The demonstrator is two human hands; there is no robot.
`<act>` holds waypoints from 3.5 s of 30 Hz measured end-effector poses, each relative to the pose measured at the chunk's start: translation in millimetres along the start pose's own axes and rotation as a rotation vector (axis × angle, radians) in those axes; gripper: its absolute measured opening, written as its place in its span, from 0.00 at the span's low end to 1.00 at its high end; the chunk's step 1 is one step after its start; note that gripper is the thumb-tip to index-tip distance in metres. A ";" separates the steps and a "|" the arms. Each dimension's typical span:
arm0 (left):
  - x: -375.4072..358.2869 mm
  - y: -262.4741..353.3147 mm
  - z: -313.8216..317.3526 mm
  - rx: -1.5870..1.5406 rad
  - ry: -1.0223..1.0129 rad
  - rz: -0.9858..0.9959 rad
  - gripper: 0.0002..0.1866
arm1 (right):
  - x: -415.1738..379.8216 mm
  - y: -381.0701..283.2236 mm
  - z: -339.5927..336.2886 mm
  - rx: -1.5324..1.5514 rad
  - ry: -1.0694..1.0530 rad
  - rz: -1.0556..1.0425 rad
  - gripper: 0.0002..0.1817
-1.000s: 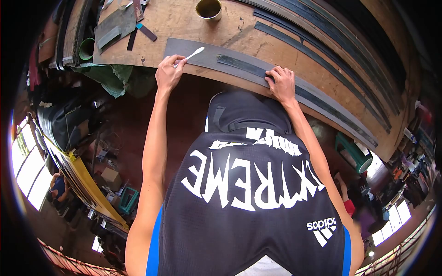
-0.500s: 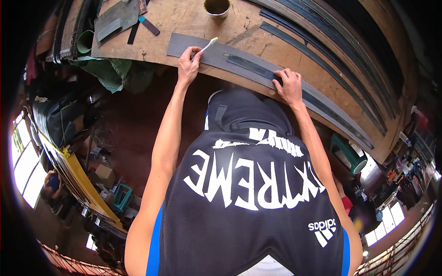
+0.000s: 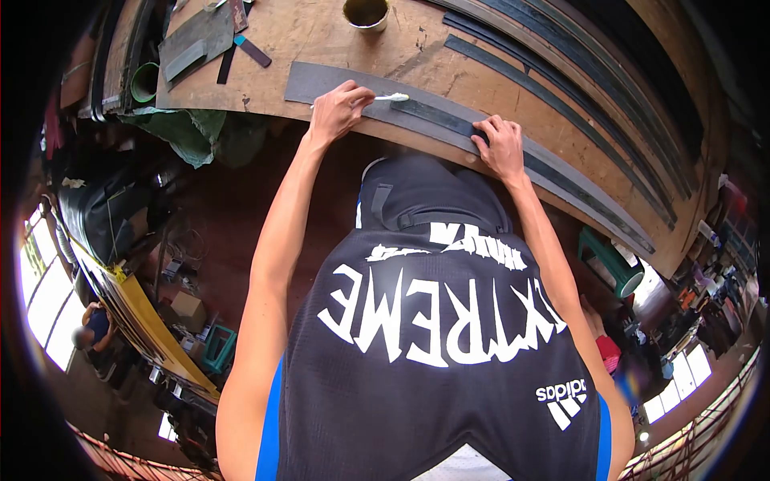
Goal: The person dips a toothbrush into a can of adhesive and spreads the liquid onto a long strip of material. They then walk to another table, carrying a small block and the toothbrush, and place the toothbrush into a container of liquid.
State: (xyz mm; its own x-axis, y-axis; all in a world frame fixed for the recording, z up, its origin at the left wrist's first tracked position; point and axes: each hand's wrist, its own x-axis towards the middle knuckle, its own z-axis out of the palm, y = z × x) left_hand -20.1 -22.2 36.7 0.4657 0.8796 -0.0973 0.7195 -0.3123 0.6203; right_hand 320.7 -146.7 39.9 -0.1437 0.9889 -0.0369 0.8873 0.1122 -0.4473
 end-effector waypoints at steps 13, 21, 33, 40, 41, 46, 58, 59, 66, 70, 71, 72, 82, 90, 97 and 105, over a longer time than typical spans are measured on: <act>3.7 -9.6 -17.7 0.373 0.040 0.200 0.03 | -0.7 0.2 1.6 -0.005 0.004 0.011 0.12; -14.4 -0.3 -51.0 0.217 0.151 -0.091 0.05 | -3.6 -1.6 2.4 -0.009 0.018 -0.001 0.09; -18.6 -2.3 -35.7 -0.799 0.039 -0.378 0.12 | -16.3 2.2 7.2 -0.072 0.074 -0.057 0.07; -17.3 31.1 -12.1 -0.915 -0.149 -0.411 0.11 | -22.6 2.4 1.1 0.067 0.100 0.056 0.05; -16.4 41.8 -5.8 -0.922 -0.169 -0.414 0.12 | -23.8 3.4 -1.6 0.156 0.135 0.109 0.05; -14.2 71.9 24.8 -0.996 -0.281 -0.518 0.13 | -45.1 29.9 -25.2 0.130 0.247 0.305 0.06; -13.5 107.9 61.0 -0.538 -0.194 -0.277 0.10 | -65.7 62.4 -21.0 0.057 0.076 0.135 0.19; -12.4 110.1 62.2 -0.260 -0.130 -0.105 0.09 | -64.6 61.9 -19.9 0.062 0.077 0.136 0.19; -4.5 135.4 89.0 -0.020 -0.089 0.040 0.06 | -53.5 60.8 -15.4 0.053 0.089 0.070 0.18; 9.1 151.6 105.7 0.018 -0.095 0.208 0.05 | -50.0 63.2 -10.6 0.039 0.079 0.012 0.15; 11.8 146.6 110.7 0.019 -0.093 0.206 0.05 | -50.1 63.3 -9.3 0.032 0.055 0.009 0.13; 15.2 140.6 115.2 0.111 -0.101 0.268 0.05 | -50.4 62.6 -8.1 0.033 0.054 0.005 0.13; 6.5 97.5 31.1 0.420 -0.192 0.044 0.05 | -52.8 50.8 -10.4 -0.063 0.100 0.027 0.09; -38.3 42.8 -52.0 -0.010 0.219 -0.345 0.09 | -47.7 40.8 -10.2 -0.148 0.041 -0.061 0.06; -87.1 -9.3 -42.1 -0.468 0.443 -0.569 0.11 | -39.9 32.5 -33.4 -0.180 -0.051 -0.058 0.05; -103.8 -3.6 -62.3 -0.747 0.498 -0.690 0.10 | 78.7 -28.1 -44.7 0.135 0.016 0.188 0.11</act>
State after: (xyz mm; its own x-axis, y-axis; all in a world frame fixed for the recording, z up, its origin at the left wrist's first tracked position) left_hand -103.1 -90.0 93.0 -0.2889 0.8778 -0.3821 0.1772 0.4412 0.8797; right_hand 304.0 -67.7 89.5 0.0265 0.9927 -0.1178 0.8308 -0.0874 -0.5497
